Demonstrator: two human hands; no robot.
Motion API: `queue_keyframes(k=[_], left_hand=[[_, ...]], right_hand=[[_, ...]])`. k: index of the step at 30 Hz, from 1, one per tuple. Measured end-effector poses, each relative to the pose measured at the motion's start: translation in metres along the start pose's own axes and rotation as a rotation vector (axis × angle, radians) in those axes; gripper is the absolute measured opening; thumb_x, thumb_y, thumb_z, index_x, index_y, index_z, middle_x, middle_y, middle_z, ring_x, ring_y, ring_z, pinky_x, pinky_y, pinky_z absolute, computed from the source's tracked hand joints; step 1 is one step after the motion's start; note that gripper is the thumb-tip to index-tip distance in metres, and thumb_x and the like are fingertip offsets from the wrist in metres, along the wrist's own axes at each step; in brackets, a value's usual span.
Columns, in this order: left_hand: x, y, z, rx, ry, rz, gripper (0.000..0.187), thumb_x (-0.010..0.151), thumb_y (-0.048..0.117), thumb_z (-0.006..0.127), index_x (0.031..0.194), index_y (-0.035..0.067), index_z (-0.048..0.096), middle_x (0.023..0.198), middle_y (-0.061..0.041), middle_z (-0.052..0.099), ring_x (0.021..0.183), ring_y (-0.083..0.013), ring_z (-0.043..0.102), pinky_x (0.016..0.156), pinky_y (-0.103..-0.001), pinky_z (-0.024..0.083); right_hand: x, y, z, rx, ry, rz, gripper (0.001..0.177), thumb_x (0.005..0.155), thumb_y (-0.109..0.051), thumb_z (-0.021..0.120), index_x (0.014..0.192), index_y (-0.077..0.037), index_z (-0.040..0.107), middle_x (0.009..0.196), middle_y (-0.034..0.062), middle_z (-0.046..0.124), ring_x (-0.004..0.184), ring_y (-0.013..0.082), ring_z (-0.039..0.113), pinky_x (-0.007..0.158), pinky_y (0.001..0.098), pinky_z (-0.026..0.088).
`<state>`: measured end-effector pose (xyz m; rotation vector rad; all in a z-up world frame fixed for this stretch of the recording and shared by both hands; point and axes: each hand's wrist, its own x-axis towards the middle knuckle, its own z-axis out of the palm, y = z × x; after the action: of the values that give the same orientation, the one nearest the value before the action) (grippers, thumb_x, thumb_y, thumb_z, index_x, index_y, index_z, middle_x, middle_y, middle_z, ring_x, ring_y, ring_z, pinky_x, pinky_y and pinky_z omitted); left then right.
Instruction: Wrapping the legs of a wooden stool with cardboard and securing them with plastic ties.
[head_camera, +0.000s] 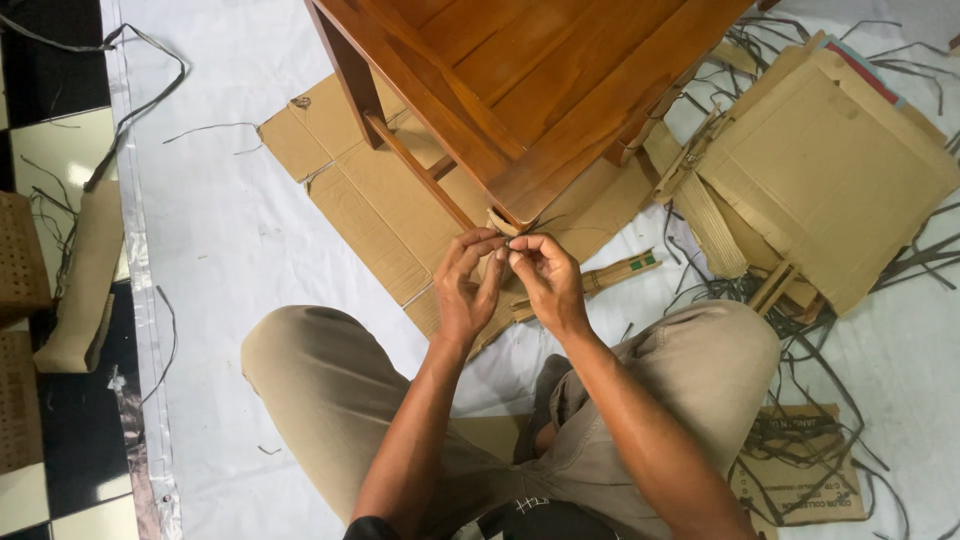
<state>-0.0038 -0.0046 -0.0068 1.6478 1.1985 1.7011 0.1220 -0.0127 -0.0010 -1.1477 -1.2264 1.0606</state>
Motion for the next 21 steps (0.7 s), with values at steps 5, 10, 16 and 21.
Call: queue_keyframes(k=[5, 10, 16, 21], left_hand=[[-0.002, -0.003, -0.003, -0.022, -0.038, -0.034, 0.011, 0.094, 0.007, 0.072, 0.103, 0.009, 0.078, 0.108, -0.016, 0.072, 0.101, -0.0385, 0.072, 0.089, -0.048, 0.056], [-0.001, -0.006, -0.002, -0.057, -0.041, -0.064, 0.011, 0.091, 0.006, 0.074, 0.1, 0.01, 0.079, 0.109, -0.016, 0.072, 0.1, -0.0379, 0.072, 0.09, -0.048, 0.055], [-0.001, -0.005, 0.001, -0.013, -0.002, -0.085, 0.005, 0.095, 0.008, 0.072, 0.097, 0.009, 0.076, 0.107, -0.014, 0.073, 0.1, -0.0355, 0.073, 0.089, -0.045, 0.056], [0.001, -0.008, 0.006, 0.01, 0.058, -0.069, 0.005, 0.097, 0.007, 0.069, 0.096, 0.007, 0.073, 0.102, -0.014, 0.073, 0.096, -0.0349, 0.073, 0.082, -0.043, 0.058]], right_hand=[[0.001, 0.007, -0.004, 0.072, -0.014, 0.058, 0.017, 0.094, -0.004, 0.068, 0.109, 0.0, 0.071, 0.09, 0.0045, 0.066, 0.087, 0.0066, 0.06, 0.083, 0.026, 0.054], [0.002, 0.019, -0.009, 0.09, 0.005, 0.066, 0.017, 0.093, -0.003, 0.07, 0.11, 0.001, 0.073, 0.091, 0.0056, 0.066, 0.086, 0.0061, 0.061, 0.084, 0.0251, 0.055], [0.003, 0.016, -0.017, 0.029, -0.01, -0.007, 0.019, 0.094, -0.003, 0.074, 0.111, 0.004, 0.074, 0.09, 0.0095, 0.07, 0.085, 0.0077, 0.064, 0.082, 0.0275, 0.057], [0.002, 0.018, -0.027, -0.292, 0.119, -0.037, 0.018, 0.087, -0.011, 0.083, 0.104, -0.007, 0.076, 0.088, 0.0078, 0.076, 0.08, 0.0106, 0.069, 0.078, 0.0279, 0.055]])
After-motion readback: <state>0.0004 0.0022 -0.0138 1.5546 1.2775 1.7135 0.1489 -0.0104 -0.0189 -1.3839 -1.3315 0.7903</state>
